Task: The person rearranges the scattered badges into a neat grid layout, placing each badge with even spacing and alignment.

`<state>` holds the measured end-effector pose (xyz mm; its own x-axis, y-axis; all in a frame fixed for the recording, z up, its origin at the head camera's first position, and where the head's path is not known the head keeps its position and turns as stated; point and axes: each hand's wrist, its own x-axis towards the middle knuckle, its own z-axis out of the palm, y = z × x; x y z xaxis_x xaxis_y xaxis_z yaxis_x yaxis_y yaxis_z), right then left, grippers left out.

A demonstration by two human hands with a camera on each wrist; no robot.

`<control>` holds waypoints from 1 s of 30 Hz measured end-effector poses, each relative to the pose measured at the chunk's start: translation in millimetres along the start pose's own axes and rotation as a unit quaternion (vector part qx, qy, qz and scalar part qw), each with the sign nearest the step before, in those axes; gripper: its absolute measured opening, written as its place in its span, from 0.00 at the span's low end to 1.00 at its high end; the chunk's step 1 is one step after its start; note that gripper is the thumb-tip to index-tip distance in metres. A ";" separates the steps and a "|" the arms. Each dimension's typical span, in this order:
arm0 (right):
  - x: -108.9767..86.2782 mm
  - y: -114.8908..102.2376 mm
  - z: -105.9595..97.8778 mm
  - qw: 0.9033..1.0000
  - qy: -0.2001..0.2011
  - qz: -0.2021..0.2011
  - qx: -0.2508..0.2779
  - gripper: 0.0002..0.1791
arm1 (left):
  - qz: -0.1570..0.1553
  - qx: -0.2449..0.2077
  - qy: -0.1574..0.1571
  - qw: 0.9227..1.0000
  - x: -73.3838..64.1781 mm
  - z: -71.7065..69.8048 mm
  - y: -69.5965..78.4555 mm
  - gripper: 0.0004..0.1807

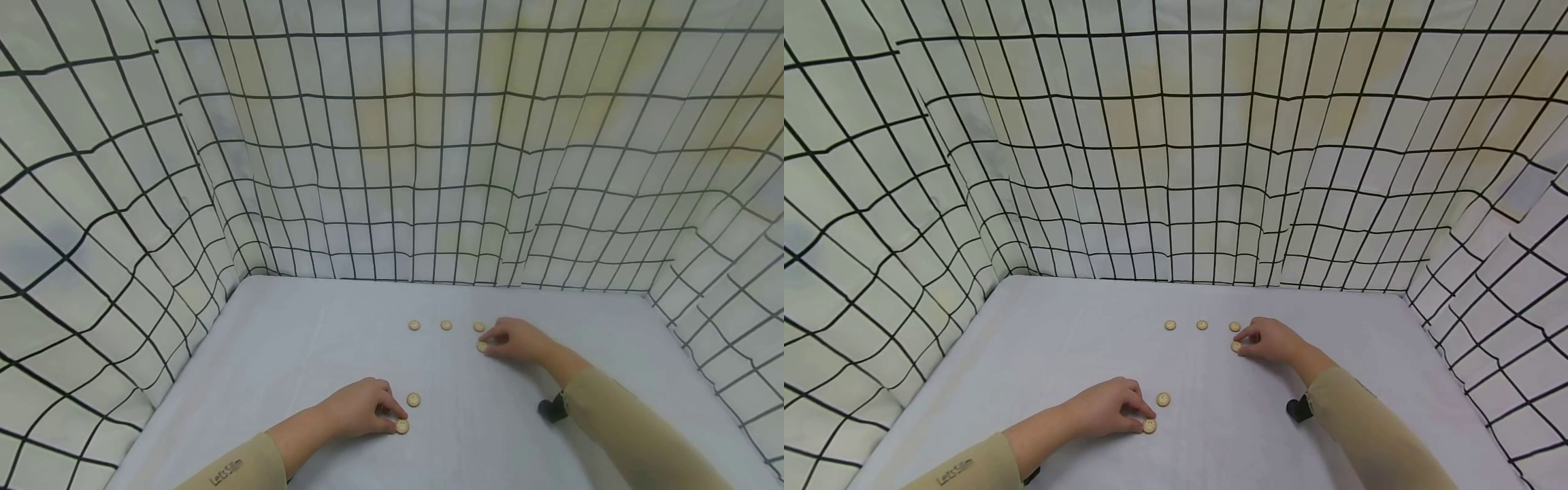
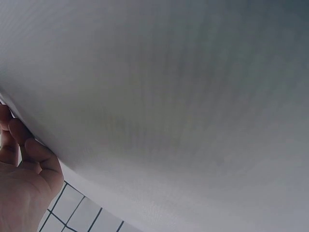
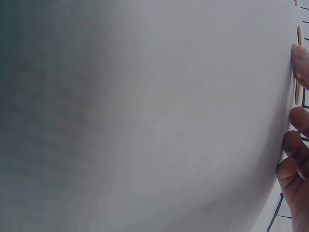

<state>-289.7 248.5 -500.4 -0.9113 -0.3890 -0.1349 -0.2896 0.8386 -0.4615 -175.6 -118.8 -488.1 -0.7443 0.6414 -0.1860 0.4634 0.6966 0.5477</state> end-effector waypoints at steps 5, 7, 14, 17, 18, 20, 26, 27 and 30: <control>-0.8 -1.4 -0.9 1.000 0.000 -0.006 -0.001 0.15 | 0.003 -0.001 0.001 1.000 0.5 0.1 -0.3 0.10; -0.7 -1.0 -0.8 1.000 0.000 -0.006 0.000 0.15 | 0.004 0.002 0.001 1.000 0.8 0.6 -0.7 0.10; -0.1 1.9 -0.4 1.000 0.000 -0.001 0.010 0.14 | 0.003 0.004 0.000 1.000 1.1 1.6 -1.9 0.10; -0.2 2.3 -0.5 1.000 0.000 0.004 0.014 0.14 | 0.003 0.002 -0.001 1.000 1.0 1.4 -1.8 0.10; -0.1 2.2 -0.6 1.000 0.001 0.007 0.016 0.14 | 0.002 0.002 -0.001 1.000 1.0 1.3 -1.8 0.10; 0.0 2.0 -0.8 1.000 0.001 0.012 0.017 0.14 | 0.002 0.001 -0.002 1.000 0.9 1.1 -1.7 0.10; -1.9 0.2 -2.3 1.000 -0.003 0.014 0.019 0.15 | 0.003 0.000 -0.004 1.000 0.3 0.3 -0.8 0.10; -2.2 -0.1 -2.6 1.000 -0.003 0.013 0.020 0.15 | 0.003 -0.001 -0.004 1.000 0.3 0.3 -0.8 0.10; -2.8 -0.6 -3.2 1.000 -0.004 0.006 0.023 0.15 | 0.006 -0.001 -0.005 1.000 0.4 -0.2 -0.4 0.10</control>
<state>-287.9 250.4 -496.9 -0.9122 -0.3819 -0.1484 -0.2643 0.8253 -0.4991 -176.2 -118.9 -488.2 -0.7332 0.6537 -0.1874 0.4719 0.6875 0.5519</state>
